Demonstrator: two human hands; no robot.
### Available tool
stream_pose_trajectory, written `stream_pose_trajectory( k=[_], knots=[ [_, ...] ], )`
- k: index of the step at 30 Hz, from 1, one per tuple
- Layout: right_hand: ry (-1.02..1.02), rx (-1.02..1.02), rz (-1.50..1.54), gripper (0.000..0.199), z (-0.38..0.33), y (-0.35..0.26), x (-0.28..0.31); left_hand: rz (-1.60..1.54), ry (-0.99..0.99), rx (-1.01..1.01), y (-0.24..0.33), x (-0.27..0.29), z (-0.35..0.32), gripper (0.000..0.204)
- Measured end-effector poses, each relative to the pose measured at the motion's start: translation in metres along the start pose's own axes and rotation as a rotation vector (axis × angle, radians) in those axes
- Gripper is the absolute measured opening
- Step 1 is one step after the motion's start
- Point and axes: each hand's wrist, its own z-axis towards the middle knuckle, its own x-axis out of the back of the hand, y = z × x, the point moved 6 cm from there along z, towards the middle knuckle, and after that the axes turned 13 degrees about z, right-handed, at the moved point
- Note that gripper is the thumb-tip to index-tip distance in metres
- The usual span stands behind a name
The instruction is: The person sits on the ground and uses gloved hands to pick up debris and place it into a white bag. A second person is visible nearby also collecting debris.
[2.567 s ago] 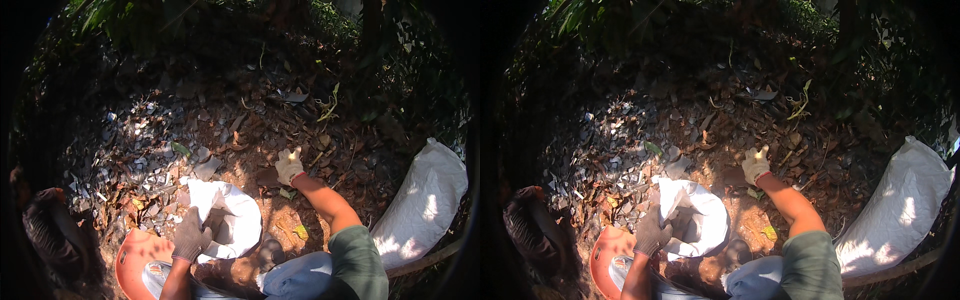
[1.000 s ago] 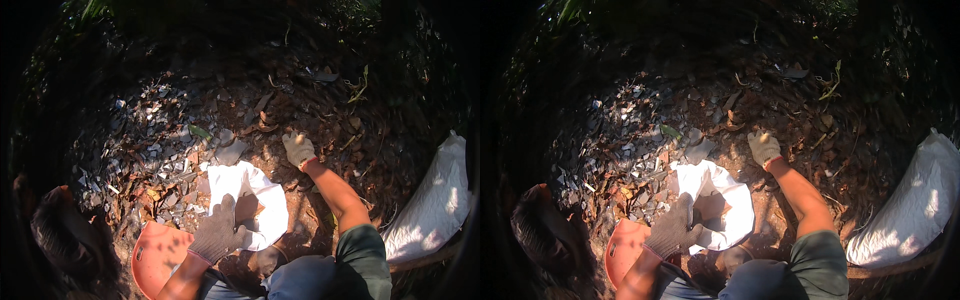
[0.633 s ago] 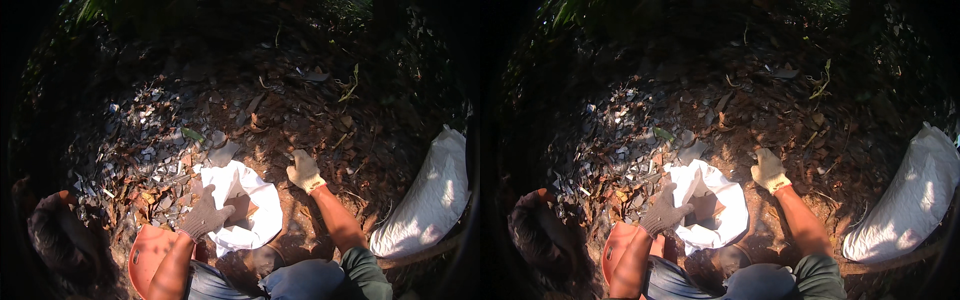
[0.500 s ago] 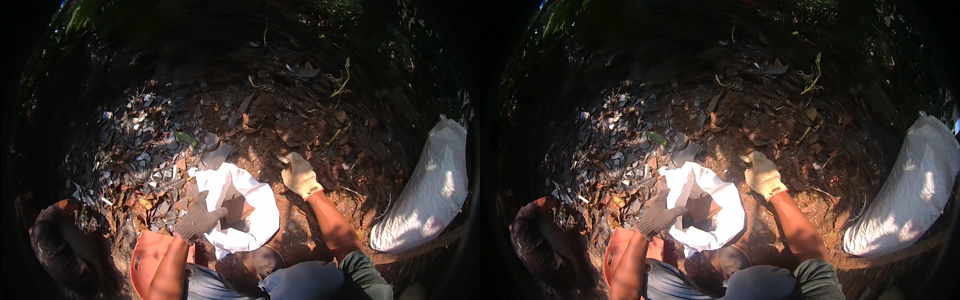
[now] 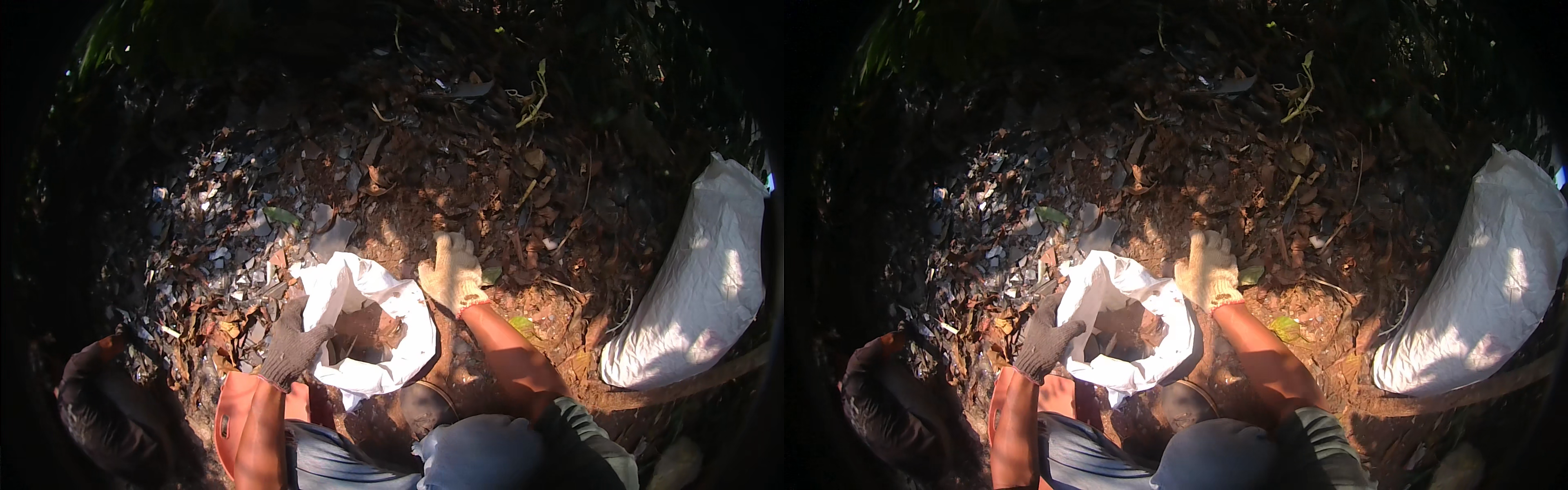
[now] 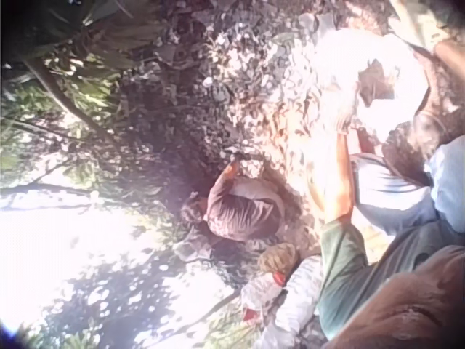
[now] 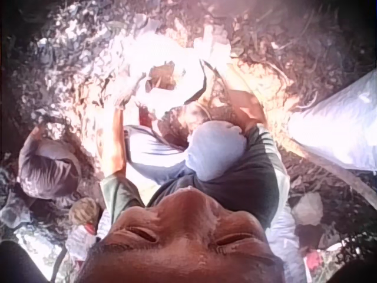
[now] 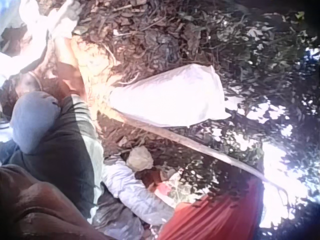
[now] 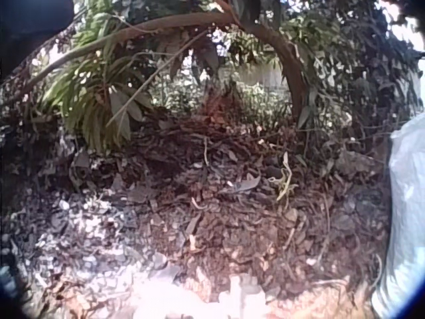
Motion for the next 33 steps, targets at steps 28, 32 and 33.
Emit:
stream_pose_trajectory(
  k=[28,32,33],
  knots=[
    [-0.203,0.035,-0.529,0.041,0.112,0.016,0.016,-0.222,-0.027,-0.001,-0.020,0.001,-0.009,0.060],
    [-0.389,0.119,-0.693,0.037,0.130,0.022,-0.001,-0.206,-0.036,0.037,-0.025,0.007,-0.014,0.061],
    [-0.329,0.093,-0.660,0.036,0.135,0.022,0.007,-0.228,-0.028,0.025,-0.024,0.006,-0.012,0.060]
  ],
)
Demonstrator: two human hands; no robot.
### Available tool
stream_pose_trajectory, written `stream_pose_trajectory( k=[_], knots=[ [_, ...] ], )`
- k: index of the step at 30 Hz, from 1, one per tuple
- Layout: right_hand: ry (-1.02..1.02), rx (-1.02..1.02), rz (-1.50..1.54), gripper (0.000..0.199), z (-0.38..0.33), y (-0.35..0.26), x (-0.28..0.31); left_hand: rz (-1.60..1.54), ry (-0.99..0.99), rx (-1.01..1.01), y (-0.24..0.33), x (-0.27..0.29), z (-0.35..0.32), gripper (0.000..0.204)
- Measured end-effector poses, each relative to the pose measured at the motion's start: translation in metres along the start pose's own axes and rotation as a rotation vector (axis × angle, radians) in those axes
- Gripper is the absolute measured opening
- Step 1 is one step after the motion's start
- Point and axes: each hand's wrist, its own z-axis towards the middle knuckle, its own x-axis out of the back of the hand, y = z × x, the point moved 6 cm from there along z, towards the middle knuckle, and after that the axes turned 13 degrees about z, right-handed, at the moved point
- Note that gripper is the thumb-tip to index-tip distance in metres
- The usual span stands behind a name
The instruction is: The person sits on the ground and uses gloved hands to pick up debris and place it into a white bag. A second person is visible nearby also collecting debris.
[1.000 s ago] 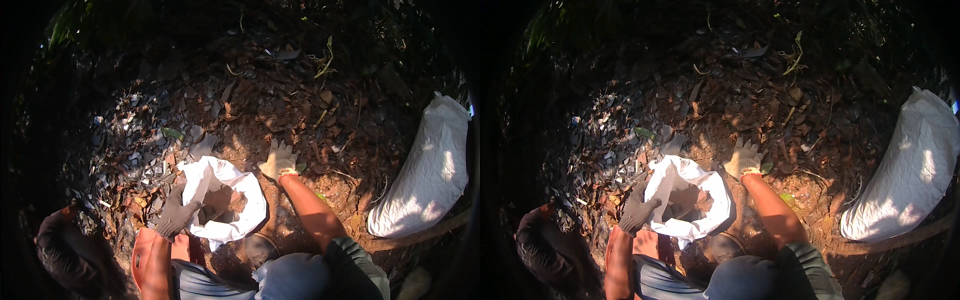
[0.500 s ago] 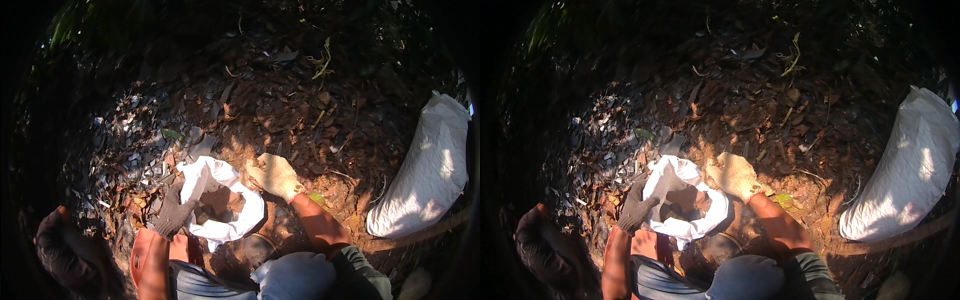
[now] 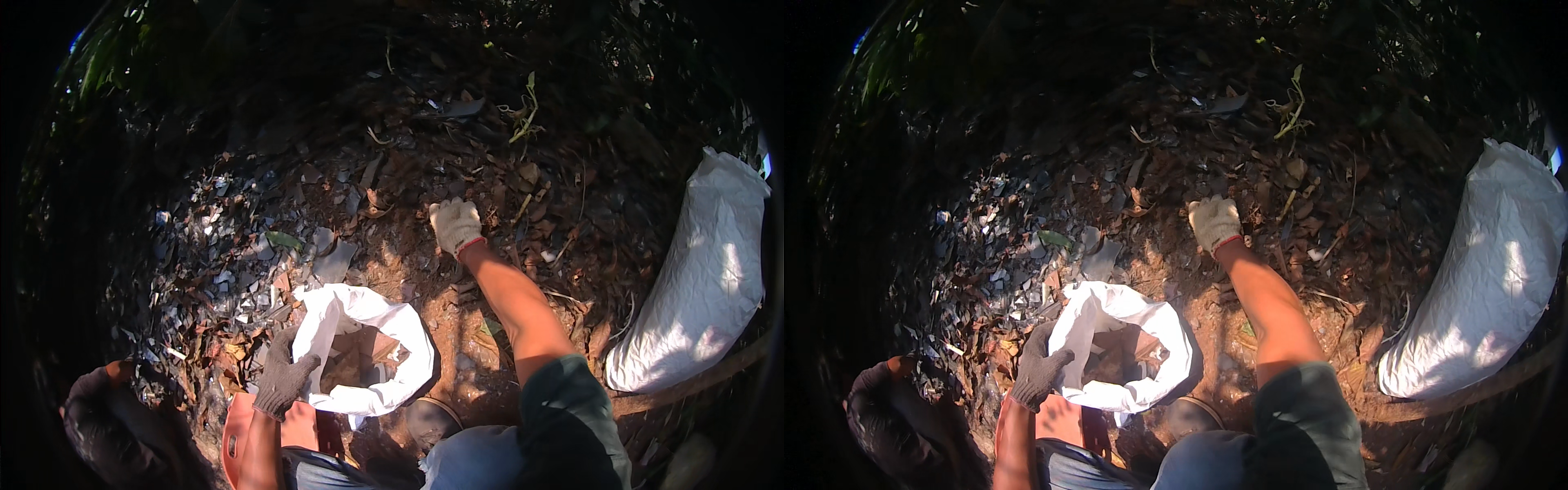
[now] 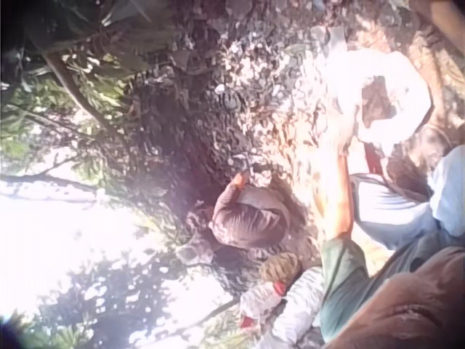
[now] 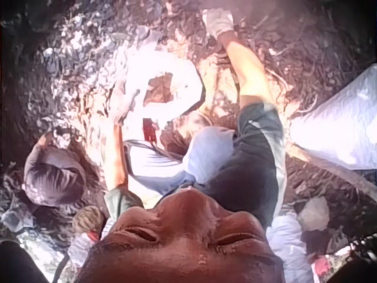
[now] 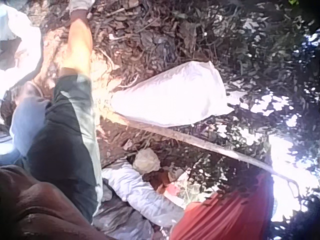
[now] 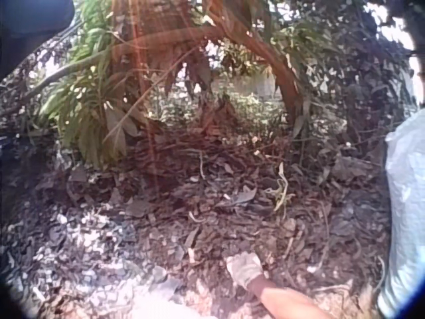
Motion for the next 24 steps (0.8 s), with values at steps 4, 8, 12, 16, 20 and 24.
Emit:
stream_pose_trajectory(
  k=[4,8,12,16,20,24],
  knots=[
    [0.179,-0.033,0.124,0.033,-0.002,0.031,0.041,0.021,0.019,-0.026,-0.006,0.004,-0.007,0.059],
    [0.242,-0.116,0.163,0.031,-0.011,0.059,0.070,0.052,-0.004,-0.018,-0.005,0.002,0.001,0.059],
    [0.443,-0.338,0.418,0.039,-0.019,0.124,0.106,0.042,0.018,-0.062,-0.012,0.001,-0.005,0.061],
    [0.466,-0.301,0.395,0.043,-0.025,0.159,0.157,0.009,0.003,-0.077,-0.016,0.006,-0.009,0.061],
    [0.438,-0.184,0.268,0.029,-0.075,0.100,0.177,0.108,0.023,-0.105,-0.017,0.008,-0.003,0.062],
    [0.319,-0.089,0.455,0.037,-0.112,0.043,0.152,0.164,0.096,-0.134,0.003,0.002,-0.003,0.063]
  ],
)
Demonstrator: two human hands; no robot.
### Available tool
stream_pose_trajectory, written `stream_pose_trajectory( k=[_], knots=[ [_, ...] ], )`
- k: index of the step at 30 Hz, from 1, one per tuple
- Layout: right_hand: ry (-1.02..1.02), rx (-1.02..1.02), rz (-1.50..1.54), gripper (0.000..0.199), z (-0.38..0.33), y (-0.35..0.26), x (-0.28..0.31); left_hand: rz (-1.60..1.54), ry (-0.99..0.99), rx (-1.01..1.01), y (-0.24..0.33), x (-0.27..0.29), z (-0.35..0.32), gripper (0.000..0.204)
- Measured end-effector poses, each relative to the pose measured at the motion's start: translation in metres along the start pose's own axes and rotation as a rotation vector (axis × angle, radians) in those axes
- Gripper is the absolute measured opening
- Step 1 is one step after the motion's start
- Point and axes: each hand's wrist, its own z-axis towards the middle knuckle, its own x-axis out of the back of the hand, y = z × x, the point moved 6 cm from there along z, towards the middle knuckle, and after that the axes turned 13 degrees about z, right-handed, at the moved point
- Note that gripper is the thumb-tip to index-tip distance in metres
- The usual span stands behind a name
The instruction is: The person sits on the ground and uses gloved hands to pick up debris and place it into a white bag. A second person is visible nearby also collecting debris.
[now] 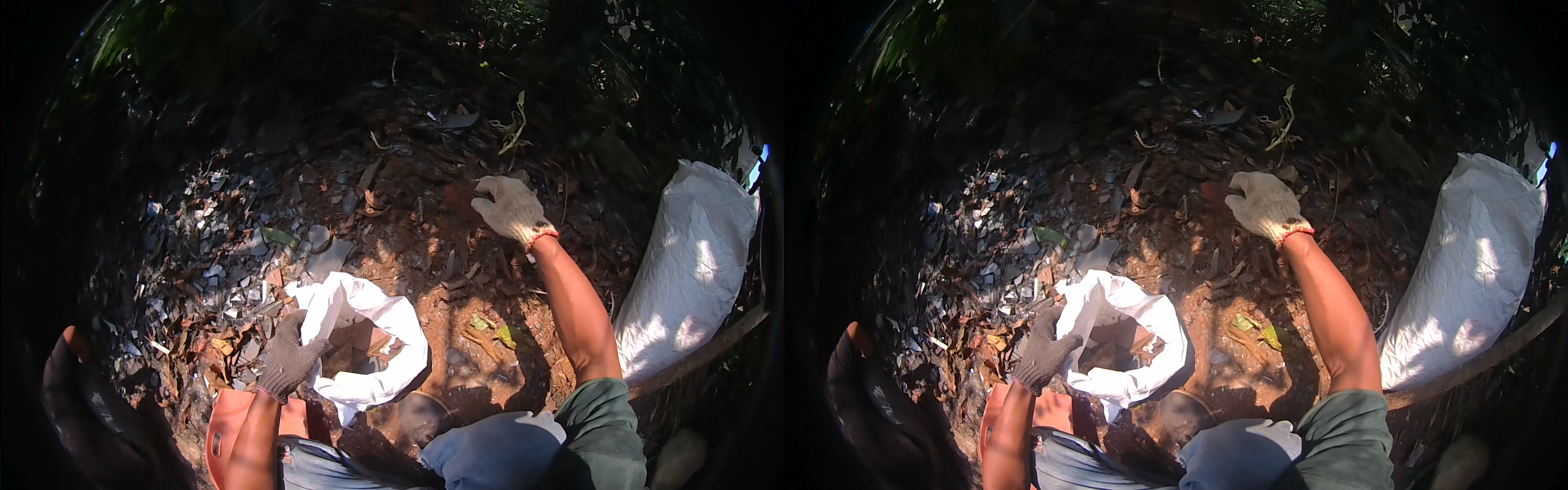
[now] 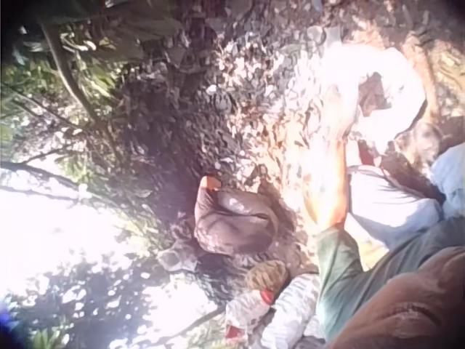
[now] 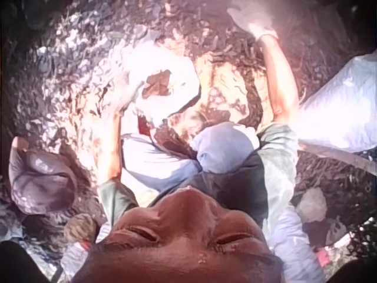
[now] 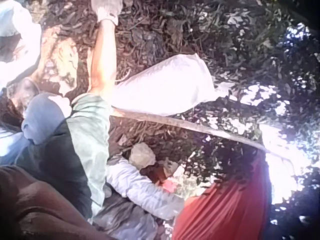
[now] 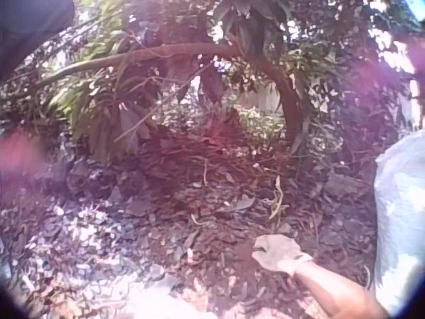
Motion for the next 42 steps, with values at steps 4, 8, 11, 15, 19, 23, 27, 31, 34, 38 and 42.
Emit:
stream_pose_trajectory(
  k=[4,8,11,15,19,23,27,31,34,38,42],
  knots=[
    [-0.484,-0.081,0.629,0.031,-0.039,-0.038,-0.079,-0.065,-0.046,0.052,-0.005,-0.004,0.007,0.069],
    [-0.572,0.052,0.705,0.032,-0.048,-0.046,-0.170,-0.023,-0.049,0.022,-0.005,-0.009,0.005,0.065],
    [-0.384,-0.156,0.327,0.039,-0.003,-0.024,-0.200,0.072,-0.090,0.008,-0.021,-0.012,-0.004,0.061],
    [-0.248,-0.321,0.161,0.090,0.046,-0.024,-0.218,-0.008,-0.012,-0.049,-0.026,-0.002,-0.011,0.065],
    [-0.269,-0.266,0.104,0.104,0.080,-0.048,-0.240,0.025,-0.073,0.028,-0.038,-0.008,-0.012,0.070],
    [-0.269,0.045,-0.105,0.054,0.112,-0.050,-0.297,-0.006,-0.083,0.007,-0.036,-0.019,-0.004,0.072],
    [-0.347,0.170,-0.124,0.026,0.094,-0.057,-0.329,-0.043,-0.106,0.054,-0.039,-0.024,0.000,0.072],
    [-0.387,0.093,0.180,0.037,0.055,-0.048,-0.271,-0.058,-0.122,0.052,-0.041,-0.025,0.005,0.072],
    [-0.318,0.001,0.285,0.036,0.038,-0.019,-0.240,-0.046,-0.112,-0.011,-0.029,-0.027,0.013,0.072],
    [-0.334,-0.057,0.355,0.042,-0.016,-0.016,-0.197,-0.012,-0.095,0.009,-0.027,-0.017,0.004,0.070],
    [-0.339,-0.065,0.332,0.028,-0.043,0.041,-0.136,0.001,-0.079,-0.030,-0.017,-0.015,0.004,0.071]
  ],
)
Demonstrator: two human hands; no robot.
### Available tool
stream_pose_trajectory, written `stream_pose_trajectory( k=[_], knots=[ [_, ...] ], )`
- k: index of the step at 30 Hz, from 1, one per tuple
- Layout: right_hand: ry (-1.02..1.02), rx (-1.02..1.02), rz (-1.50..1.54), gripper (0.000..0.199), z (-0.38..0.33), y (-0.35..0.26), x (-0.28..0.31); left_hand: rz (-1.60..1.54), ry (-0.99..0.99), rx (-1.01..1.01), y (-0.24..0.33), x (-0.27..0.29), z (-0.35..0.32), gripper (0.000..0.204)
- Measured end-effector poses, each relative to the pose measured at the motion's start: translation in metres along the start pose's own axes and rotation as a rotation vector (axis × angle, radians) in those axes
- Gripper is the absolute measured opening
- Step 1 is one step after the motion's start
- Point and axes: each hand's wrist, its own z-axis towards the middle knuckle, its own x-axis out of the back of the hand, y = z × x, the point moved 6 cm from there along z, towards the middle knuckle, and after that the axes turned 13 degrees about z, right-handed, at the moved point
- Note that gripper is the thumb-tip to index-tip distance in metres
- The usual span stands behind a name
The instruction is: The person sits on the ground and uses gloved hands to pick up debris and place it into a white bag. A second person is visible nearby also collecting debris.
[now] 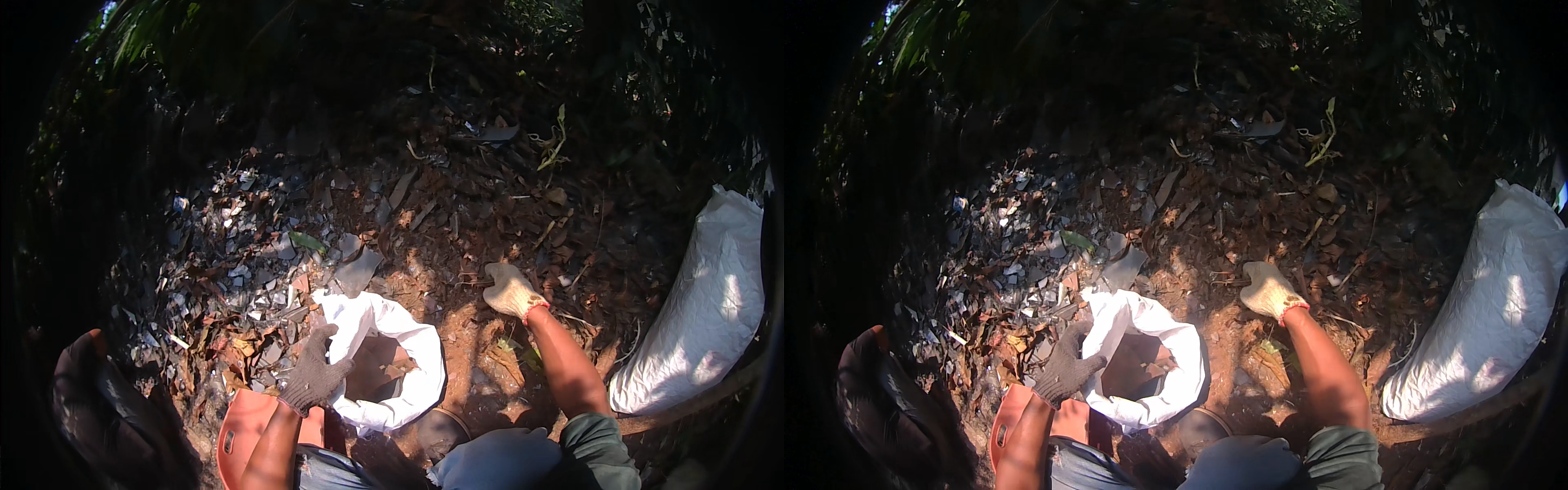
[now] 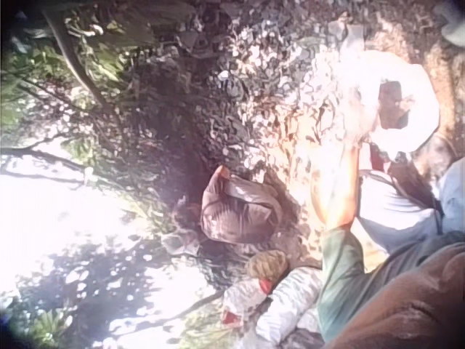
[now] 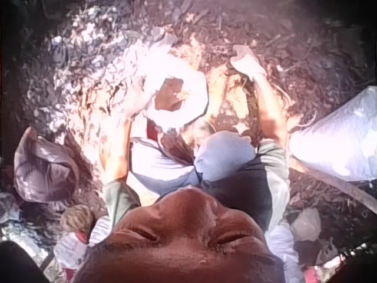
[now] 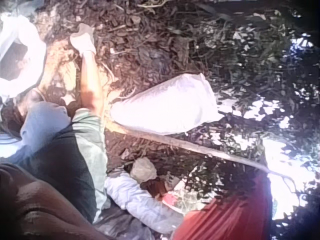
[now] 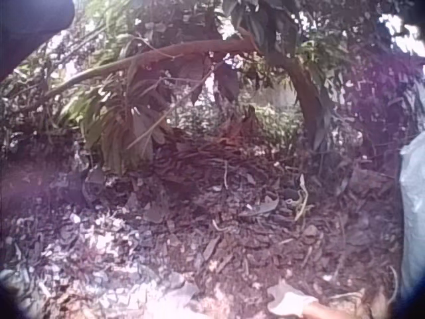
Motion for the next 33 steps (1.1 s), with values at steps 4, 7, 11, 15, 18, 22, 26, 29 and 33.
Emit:
stream_pose_trajectory(
  k=[4,7,11,15,18,22,26,29,33],
  knots=[
    [-0.198,-0.125,-0.066,0.036,-0.013,-0.016,0.077,0.047,0.016,-0.001,-0.015,0.005,-0.008,0.073],
    [0.805,-0.033,-0.038,0.054,-0.040,0.032,0.344,-0.016,-0.051,-0.041,-0.007,-0.011,-0.002,0.076],
    [1.430,-0.135,-0.717,0.096,-0.101,-0.093,0.445,0.042,-0.005,-0.011,-0.006,0.011,-0.019,0.075],
    [1.144,0.344,-0.590,0.068,-0.018,-0.128,0.355,0.064,-0.073,0.039,0.011,0.010,-0.012,0.074],
    [0.483,0.198,-0.118,0.056,0.077,-0.140,0.160,0.110,-0.078,0.019,0.013,0.016,-0.016,0.073],
    [-0.245,0.182,-0.394,0.062,0.144,-0.088,-0.061,0.028,-0.022,0.014,0.004,0.015,-0.019,0.070],
    [-0.126,0.209,-0.568,0.073,0.140,-0.079,-0.139,-0.180,0.064,0.275,-0.013,0.046,-0.039,0.070],
    [-0.203,0.222,-0.590,0.073,0.124,-0.068,-0.159,-0.337,0.301,0.378,-0.037,0.074,-0.061,0.056],
    [-0.163,0.368,-0.648,0.063,0.085,-0.033,-0.158,-0.251,0.472,0.443,0.000,0.110,-0.079,0.042]
  ],
)
